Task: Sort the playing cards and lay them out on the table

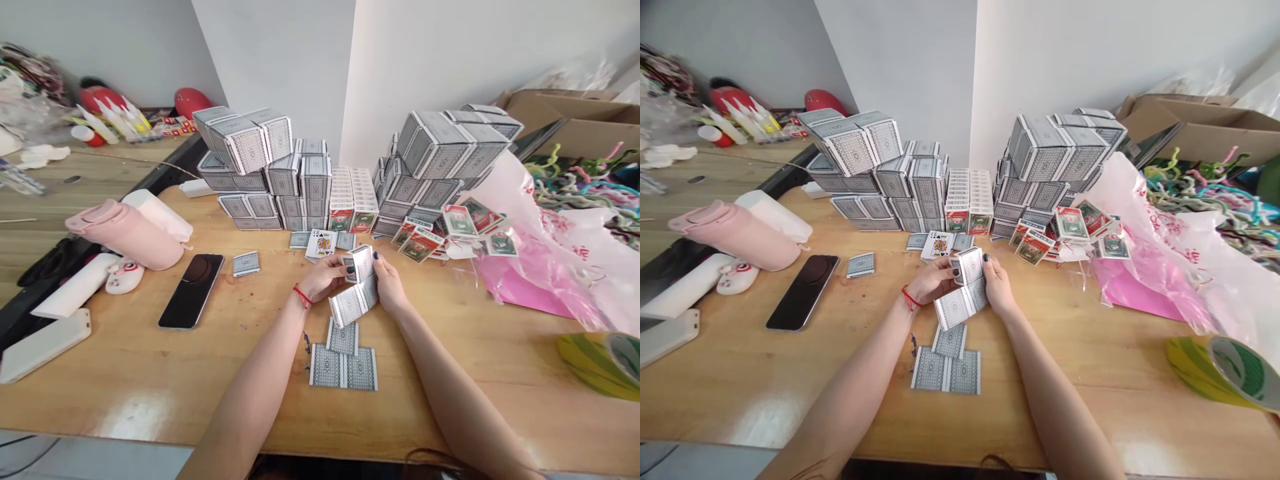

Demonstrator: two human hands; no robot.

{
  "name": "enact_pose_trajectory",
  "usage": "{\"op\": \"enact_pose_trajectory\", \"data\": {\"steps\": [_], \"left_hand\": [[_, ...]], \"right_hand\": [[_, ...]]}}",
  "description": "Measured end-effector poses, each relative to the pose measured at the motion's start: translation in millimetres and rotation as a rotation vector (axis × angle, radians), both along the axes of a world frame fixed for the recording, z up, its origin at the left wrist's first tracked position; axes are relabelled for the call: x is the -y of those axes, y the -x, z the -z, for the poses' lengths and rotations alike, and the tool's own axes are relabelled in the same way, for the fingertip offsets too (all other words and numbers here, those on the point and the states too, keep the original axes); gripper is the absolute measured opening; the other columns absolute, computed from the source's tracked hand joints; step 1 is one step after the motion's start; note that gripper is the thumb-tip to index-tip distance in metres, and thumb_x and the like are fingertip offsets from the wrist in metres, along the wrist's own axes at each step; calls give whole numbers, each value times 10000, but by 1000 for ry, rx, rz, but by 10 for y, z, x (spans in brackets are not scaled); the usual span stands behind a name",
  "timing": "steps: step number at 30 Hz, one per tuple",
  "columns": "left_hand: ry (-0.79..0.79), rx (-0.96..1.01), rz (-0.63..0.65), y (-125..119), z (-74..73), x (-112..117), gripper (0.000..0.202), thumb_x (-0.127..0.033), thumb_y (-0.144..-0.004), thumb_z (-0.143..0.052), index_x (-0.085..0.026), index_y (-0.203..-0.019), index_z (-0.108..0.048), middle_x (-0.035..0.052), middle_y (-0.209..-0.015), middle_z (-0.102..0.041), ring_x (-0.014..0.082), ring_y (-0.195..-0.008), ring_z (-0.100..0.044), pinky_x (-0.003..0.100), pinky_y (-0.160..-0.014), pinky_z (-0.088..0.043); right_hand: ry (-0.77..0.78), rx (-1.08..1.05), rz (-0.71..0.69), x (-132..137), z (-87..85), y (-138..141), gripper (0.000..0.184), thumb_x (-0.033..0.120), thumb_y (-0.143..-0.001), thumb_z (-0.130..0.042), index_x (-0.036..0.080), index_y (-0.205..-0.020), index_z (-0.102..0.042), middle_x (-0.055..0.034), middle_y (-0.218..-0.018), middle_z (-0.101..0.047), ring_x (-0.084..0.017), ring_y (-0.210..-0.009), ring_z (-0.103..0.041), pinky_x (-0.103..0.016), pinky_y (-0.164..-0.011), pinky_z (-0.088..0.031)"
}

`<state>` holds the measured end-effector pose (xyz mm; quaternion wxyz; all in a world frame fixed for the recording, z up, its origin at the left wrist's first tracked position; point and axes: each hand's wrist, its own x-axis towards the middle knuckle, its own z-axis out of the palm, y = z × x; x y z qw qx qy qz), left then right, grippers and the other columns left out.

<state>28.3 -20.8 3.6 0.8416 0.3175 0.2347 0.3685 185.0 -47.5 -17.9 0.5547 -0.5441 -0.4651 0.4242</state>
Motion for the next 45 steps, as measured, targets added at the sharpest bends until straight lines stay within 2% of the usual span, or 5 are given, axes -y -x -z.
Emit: {"op": "enact_pose_trajectory", "data": {"steps": [8, 18, 23, 32, 45], "left_hand": [[-58, -88, -121, -40, -16, -2, 231, -253, -600, -736, -117, -657, -558, 8, -654, -604, 103, -612, -568, 247, -635, -437], [-296, -115, -166, -54, 0, -25, 196, -257, -624, -713, -142, -762, -634, 58, -941, -643, 184, -950, -565, 305, -853, -399], [-329, -191, -213, -27, -7, -23, 325, -282, -654, -694, -172, -953, -632, 62, -1005, -639, 200, -976, -561, 307, -843, -410], [-204, -216, -144, 113, -98, -67, 265, -277, -575, -742, -144, -752, -597, 17, -750, -651, 157, -756, -601, 266, -690, -454], [-68, -331, -335, 38, -34, -83, 416, -289, -447, -799, -147, -546, -421, -61, -519, -512, 73, -492, -506, 197, -484, -385]], "right_hand": [[-25, 144, 55, 48, -74, 79, 365, 532, -799, -438, 190, -713, -532, 14, -675, -534, -142, -642, -456, -256, -611, -360], [-117, 186, 105, 39, -68, 72, 292, 480, -811, -453, 219, -854, -577, -16, -828, -609, -181, -798, -530, -303, -745, -399], [-97, -80, 41, 30, -106, 58, 279, 428, -750, -569, 238, -951, -600, -30, -996, -645, -208, -917, -570, -343, -823, -419], [317, -553, -258, 22, -155, -164, 295, 392, -684, -650, 191, -898, -622, -47, -928, -679, -210, -811, -629, -320, -690, -490], [238, -624, -156, -25, -67, -157, 191, 245, -581, -716, 193, -685, -564, 14, -652, -638, -145, -552, -577, -287, -559, -467]]}}
